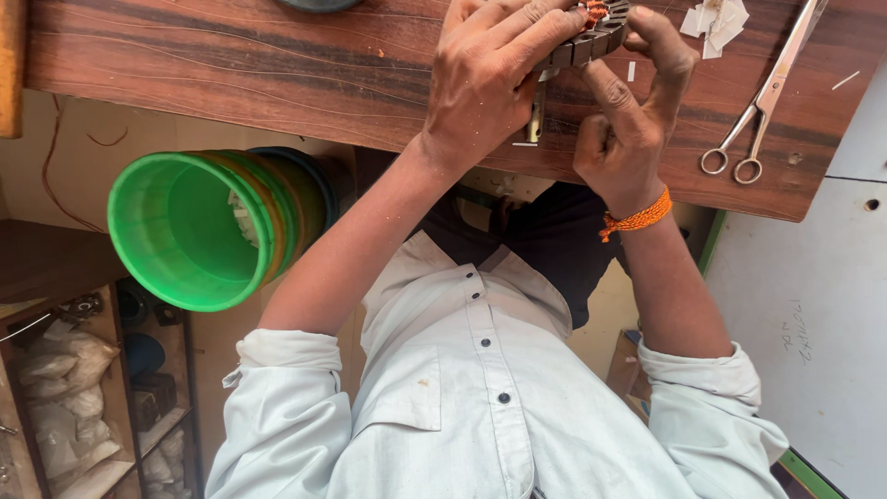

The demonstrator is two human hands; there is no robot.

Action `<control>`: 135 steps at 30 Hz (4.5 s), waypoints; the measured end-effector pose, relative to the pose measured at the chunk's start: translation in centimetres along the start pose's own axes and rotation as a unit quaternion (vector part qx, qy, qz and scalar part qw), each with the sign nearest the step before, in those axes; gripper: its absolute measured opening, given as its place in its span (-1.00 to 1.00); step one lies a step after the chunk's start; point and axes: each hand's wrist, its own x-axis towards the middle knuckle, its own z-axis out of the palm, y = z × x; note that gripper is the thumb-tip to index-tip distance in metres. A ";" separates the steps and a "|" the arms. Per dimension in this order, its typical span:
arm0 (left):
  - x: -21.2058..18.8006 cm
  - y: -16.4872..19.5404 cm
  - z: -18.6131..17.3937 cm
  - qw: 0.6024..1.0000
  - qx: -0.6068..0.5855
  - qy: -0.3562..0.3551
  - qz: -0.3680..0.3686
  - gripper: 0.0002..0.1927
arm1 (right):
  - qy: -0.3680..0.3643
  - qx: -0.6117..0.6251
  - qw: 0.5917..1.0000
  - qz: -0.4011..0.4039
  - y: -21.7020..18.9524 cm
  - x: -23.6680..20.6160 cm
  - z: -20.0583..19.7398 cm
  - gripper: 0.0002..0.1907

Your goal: The person inserts small white paper pieces into the slots of a circular electrical component, likely a motor rotor. They use a green screwdriver to press the paper into place and scissors to cut the paper to size. The person repeats this process for multiple slots.

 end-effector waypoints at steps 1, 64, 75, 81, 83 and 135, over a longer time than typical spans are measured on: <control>0.1 -0.3 0.2 1.000 0.001 0.004 0.005 -0.62 | -0.004 -0.001 1.000 -0.001 0.4 0.0 0.1 -0.32; -6.4 -0.9 -4.5 0.992 -0.083 -0.074 -0.059 -0.28 | 0.021 -0.231 0.945 0.230 -2.2 -8.4 -8.7 -0.74; -6.6 2.0 -9.8 0.980 -0.145 0.092 -0.096 -0.27 | -0.128 -0.212 0.953 0.173 -3.3 -4.9 -8.2 -0.67; -11.9 4.1 -13.4 0.932 -0.305 0.006 -0.197 -0.15 | -0.188 -0.230 0.949 0.109 -7.7 -6.8 -10.9 -0.32; -13.6 4.7 -12.6 0.914 -0.331 -0.007 -0.235 -0.12 | -0.161 -0.255 0.948 0.105 -8.3 -7.6 -10.5 -0.46; -7.6 6.3 -9.2 0.659 -0.581 -0.204 -0.433 -0.85 | 0.010 -0.304 0.835 0.457 -9.0 -4.6 -9.3 -0.65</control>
